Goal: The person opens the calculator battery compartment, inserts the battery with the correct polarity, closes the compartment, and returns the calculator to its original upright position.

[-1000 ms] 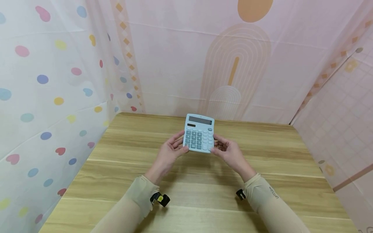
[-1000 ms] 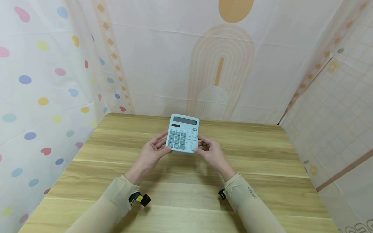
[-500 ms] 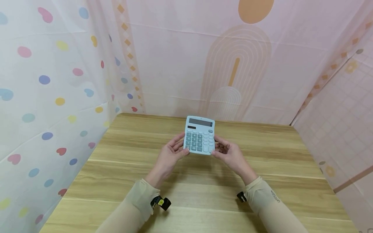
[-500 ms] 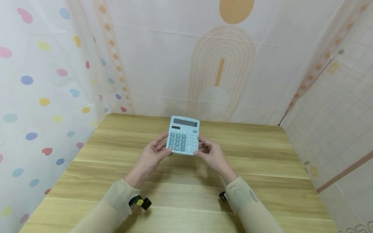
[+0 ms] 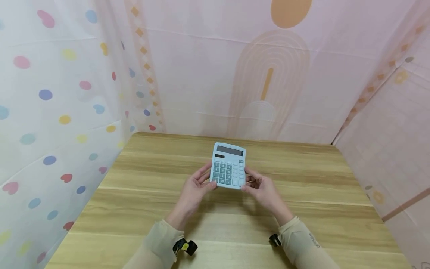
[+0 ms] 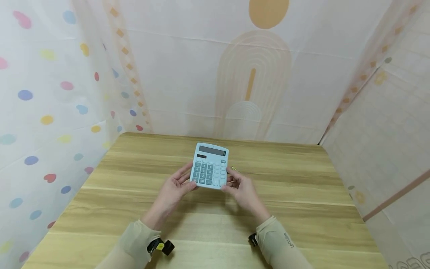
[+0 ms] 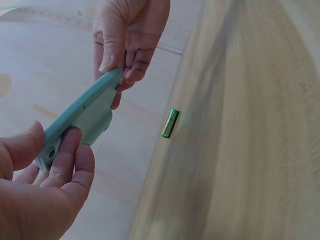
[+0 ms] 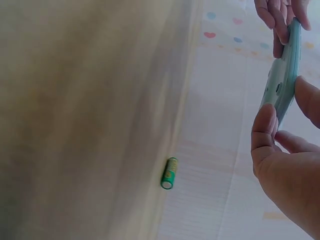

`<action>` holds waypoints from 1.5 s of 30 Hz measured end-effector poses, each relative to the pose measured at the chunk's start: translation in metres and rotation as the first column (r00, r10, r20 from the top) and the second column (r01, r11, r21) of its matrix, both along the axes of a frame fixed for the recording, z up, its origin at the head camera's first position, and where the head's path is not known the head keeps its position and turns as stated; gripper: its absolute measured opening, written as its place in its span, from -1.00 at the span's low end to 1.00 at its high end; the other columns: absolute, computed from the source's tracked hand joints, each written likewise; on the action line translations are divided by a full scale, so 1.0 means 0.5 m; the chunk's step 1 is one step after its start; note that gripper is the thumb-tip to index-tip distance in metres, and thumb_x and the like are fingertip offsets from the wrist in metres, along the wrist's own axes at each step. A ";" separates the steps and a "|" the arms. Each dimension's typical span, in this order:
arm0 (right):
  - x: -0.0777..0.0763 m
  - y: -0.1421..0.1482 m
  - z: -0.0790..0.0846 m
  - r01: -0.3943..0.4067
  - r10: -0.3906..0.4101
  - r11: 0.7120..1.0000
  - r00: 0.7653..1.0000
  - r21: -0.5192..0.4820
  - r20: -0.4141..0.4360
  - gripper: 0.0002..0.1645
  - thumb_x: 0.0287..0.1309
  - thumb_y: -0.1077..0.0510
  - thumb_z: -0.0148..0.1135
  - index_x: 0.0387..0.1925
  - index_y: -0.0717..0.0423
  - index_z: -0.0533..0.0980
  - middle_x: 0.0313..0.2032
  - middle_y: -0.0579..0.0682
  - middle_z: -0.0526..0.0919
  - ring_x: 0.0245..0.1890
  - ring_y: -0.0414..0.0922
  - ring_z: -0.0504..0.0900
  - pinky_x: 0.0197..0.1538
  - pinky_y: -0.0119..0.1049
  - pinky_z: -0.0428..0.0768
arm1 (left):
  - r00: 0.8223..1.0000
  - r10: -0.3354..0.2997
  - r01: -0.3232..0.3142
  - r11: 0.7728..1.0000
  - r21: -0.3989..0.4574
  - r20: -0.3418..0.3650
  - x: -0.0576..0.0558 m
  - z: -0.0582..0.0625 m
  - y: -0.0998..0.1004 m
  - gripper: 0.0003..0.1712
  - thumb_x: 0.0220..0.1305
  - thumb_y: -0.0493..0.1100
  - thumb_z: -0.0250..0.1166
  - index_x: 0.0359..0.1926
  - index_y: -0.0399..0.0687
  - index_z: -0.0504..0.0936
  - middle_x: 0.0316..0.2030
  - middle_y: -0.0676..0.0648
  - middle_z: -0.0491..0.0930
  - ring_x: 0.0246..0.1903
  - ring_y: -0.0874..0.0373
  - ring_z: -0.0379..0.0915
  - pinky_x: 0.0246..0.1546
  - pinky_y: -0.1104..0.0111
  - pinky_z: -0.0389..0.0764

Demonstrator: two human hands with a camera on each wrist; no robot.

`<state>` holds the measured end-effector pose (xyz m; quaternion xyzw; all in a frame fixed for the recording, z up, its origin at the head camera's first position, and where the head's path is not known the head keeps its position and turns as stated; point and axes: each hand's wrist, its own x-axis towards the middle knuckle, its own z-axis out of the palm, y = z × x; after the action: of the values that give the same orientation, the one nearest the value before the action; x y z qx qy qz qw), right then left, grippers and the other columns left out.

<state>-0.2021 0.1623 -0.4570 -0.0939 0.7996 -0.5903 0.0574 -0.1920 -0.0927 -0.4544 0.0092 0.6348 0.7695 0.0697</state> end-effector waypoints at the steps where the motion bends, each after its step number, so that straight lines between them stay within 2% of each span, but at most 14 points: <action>1: 0.003 -0.002 -0.002 0.005 -0.005 1.000 1.000 -0.002 0.001 -0.12 0.26 0.42 0.44 0.56 0.27 0.33 0.06 0.30 0.70 -0.05 -0.06 0.72 -0.04 -0.46 0.73 | 1.000 0.003 -0.003 1.000 -0.003 0.002 0.003 -0.002 0.000 -0.19 0.38 -0.51 0.33 0.58 0.02 0.41 0.47 -0.27 0.49 -0.02 0.15 0.77 0.04 0.44 0.74; 8: 0.015 -0.015 -0.013 0.004 -0.004 1.000 1.000 0.010 -0.019 -0.14 0.25 0.43 0.44 0.55 0.27 0.35 0.01 0.26 0.70 -0.07 -0.05 0.72 -0.06 -0.48 0.72 | 1.000 0.012 -0.013 1.000 0.006 0.015 0.020 -0.017 -0.010 -0.18 0.40 -0.54 0.27 0.60 -0.05 0.35 0.49 -0.32 0.45 -0.01 0.19 0.76 0.06 0.44 0.74; 19: 0.031 -0.028 -0.009 0.003 -0.003 1.000 1.000 0.010 -0.005 -0.14 0.24 0.43 0.44 0.54 0.23 0.37 0.01 0.22 0.68 -0.09 -0.10 0.70 -0.09 -0.48 0.71 | 0.999 0.016 -0.017 0.999 0.036 0.032 0.036 -0.022 -0.023 -0.19 0.42 -0.56 0.24 0.60 -0.08 0.34 0.51 -0.33 0.43 -0.06 0.28 0.75 0.07 0.44 0.73; 23: 0.036 -0.030 -0.009 0.000 0.000 1.000 1.000 0.014 -0.008 -0.14 0.25 0.42 0.44 0.55 0.23 0.36 0.02 0.22 0.67 -0.07 -0.08 0.70 -0.07 -0.47 0.71 | 0.999 0.001 -0.003 0.999 0.045 0.032 0.040 -0.018 -0.029 -0.18 0.42 -0.56 0.23 0.62 -0.10 0.31 0.52 -0.34 0.40 -0.06 0.30 0.76 0.11 0.41 0.73; 28: 0.035 -0.036 -0.007 0.026 -0.026 1.000 1.000 0.013 -0.003 -0.12 0.23 0.41 0.46 0.55 0.15 0.39 0.03 0.16 0.67 -0.06 -0.07 0.71 -0.07 -0.45 0.71 | 1.000 -0.008 0.008 1.000 0.022 0.016 0.032 -0.009 -0.036 -0.17 0.41 -0.56 0.24 0.62 -0.11 0.29 0.52 -0.36 0.40 -0.08 0.29 0.76 0.06 0.47 0.73; 34: 0.028 -0.044 -0.010 0.036 -0.035 0.998 0.999 -0.054 0.010 -0.13 0.23 0.42 0.46 0.54 0.19 0.39 0.08 0.22 0.68 -0.02 -0.03 0.75 -0.05 -0.44 0.72 | 1.000 -0.010 0.010 0.999 -0.036 0.002 0.026 0.001 -0.043 -0.18 0.41 -0.53 0.28 0.61 -0.07 0.33 0.51 -0.32 0.42 -0.03 0.24 0.75 0.05 0.46 0.73; 38: 0.024 -0.042 -0.012 0.030 -0.025 0.994 0.998 -0.102 0.051 -0.15 0.25 0.38 0.46 0.54 0.19 0.39 0.12 0.22 0.68 0.04 0.01 0.75 -0.02 -0.44 0.71 | 1.000 -0.005 0.006 0.999 -0.049 0.014 0.026 0.003 -0.045 -0.19 0.41 -0.52 0.28 0.60 -0.04 0.36 0.50 -0.29 0.44 -0.01 0.23 0.75 0.05 0.46 0.74; 45: 0.021 -0.035 -0.013 0.020 -0.008 0.985 0.998 -0.171 0.070 -0.15 0.34 0.31 0.41 0.57 0.27 0.30 0.37 0.23 0.60 0.26 0.05 0.63 0.17 -0.49 0.64 | 1.000 0.004 -0.002 0.998 -0.065 0.019 0.025 0.004 -0.049 -0.28 0.43 -0.51 0.27 0.56 -0.19 0.38 0.42 -0.34 0.52 0.04 0.23 0.75 0.09 0.41 0.74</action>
<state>-0.1916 0.1446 -0.4636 -0.0722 0.7439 -0.6604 0.0725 -0.1795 -0.1173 -0.4523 -0.0013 0.6590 0.7484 0.0748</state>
